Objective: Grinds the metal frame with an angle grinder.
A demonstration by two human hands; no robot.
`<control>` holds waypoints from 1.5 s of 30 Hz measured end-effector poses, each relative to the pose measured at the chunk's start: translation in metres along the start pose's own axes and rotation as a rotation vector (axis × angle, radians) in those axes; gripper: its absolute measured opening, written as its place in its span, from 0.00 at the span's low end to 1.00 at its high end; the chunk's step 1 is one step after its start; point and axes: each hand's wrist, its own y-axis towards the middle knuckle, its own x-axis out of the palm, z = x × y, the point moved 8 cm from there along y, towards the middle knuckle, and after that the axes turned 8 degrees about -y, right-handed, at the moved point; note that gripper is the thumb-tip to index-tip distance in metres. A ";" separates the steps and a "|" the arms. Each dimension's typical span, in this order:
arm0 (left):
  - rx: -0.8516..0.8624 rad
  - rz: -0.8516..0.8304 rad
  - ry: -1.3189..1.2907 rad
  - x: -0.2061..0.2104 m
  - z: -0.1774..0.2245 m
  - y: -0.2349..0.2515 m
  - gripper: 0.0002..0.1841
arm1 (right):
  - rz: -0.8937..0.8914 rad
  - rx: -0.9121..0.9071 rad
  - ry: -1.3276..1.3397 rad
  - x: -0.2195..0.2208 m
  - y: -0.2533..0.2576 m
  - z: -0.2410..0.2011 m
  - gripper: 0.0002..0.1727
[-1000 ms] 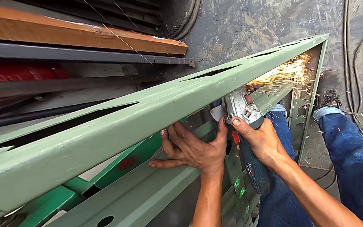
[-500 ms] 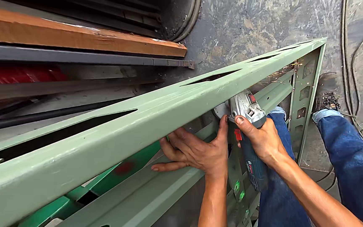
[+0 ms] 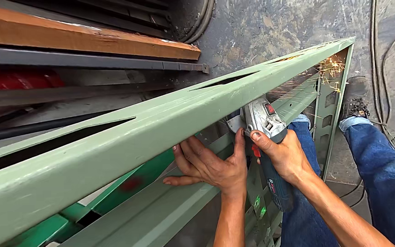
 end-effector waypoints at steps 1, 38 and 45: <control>0.013 0.003 -0.004 0.000 0.000 -0.001 0.57 | -0.008 0.006 0.018 0.001 -0.001 0.002 0.38; -0.004 0.004 -0.084 0.000 0.002 -0.001 0.55 | -0.030 0.046 0.028 -0.001 -0.003 0.001 0.40; -0.078 -0.034 -0.044 0.008 0.009 0.002 0.58 | -0.022 0.064 0.047 -0.007 0.004 0.002 0.41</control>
